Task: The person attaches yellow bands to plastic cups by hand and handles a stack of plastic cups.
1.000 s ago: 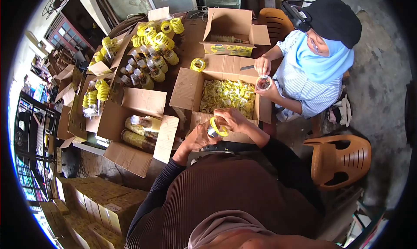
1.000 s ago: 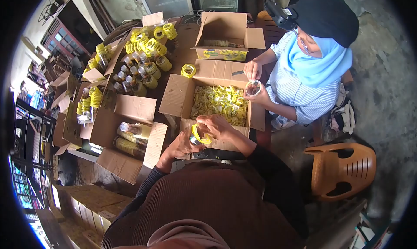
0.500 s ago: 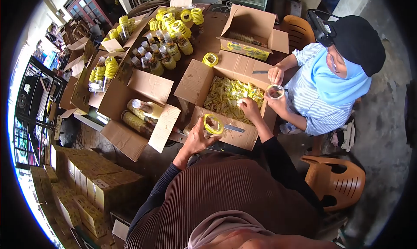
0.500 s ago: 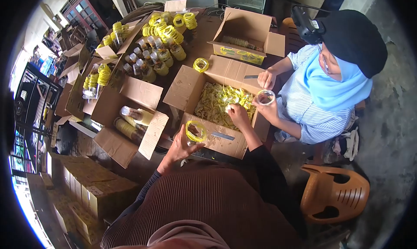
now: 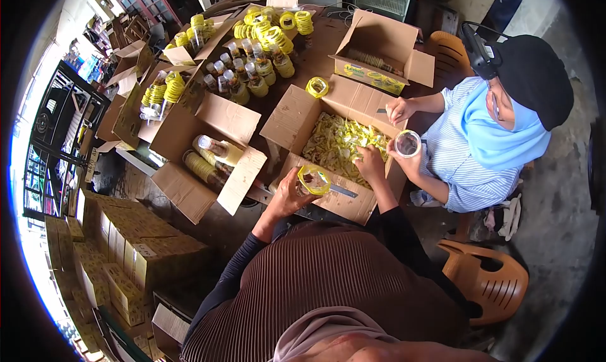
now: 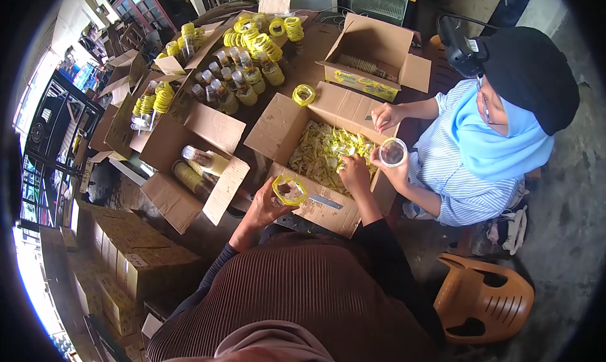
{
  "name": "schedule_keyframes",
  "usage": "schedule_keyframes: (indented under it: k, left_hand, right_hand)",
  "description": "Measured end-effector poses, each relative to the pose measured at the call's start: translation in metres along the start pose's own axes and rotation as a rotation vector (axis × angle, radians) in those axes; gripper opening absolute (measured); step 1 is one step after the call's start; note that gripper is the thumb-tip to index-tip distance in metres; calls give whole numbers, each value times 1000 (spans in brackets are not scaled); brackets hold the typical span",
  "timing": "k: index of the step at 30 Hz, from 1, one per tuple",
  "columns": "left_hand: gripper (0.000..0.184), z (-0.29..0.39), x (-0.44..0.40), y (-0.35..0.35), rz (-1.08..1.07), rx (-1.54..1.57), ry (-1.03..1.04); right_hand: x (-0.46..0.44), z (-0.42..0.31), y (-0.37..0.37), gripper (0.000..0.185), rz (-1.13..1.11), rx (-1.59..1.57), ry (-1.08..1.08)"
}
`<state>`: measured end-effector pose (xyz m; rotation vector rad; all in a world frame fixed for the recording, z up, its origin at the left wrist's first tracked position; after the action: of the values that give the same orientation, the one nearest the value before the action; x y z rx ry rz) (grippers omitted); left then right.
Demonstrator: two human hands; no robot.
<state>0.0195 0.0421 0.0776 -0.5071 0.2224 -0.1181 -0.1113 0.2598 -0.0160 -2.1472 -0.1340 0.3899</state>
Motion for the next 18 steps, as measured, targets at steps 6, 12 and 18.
schedule_keyframes:
  k: [6, 12, 18]
  left_hand:
    - [58, 13, -16, 14, -141, -48, 108]
    - [61, 1, -32, 34, -410, 30, -98]
    - [63, 2, -39, 51, -695, 102, -101]
  right_hand:
    - [1, -61, -27, 18, 31, -535, -120]
    - [20, -141, -61, 26, -287, -342, -379]
    - [25, -145, -65, 21, -227, -128, -469]
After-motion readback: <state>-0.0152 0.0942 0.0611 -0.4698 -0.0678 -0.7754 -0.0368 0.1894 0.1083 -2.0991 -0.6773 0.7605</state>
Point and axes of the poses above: each hand's wrist, its own x-axis away from the middle knuckle, its own y-axis out of the palm, z = x × y, the point moved 9 cm from there along -x, towards the middle knuckle, and after that the axes turned 1 degree about y, right-handed, at the moved point
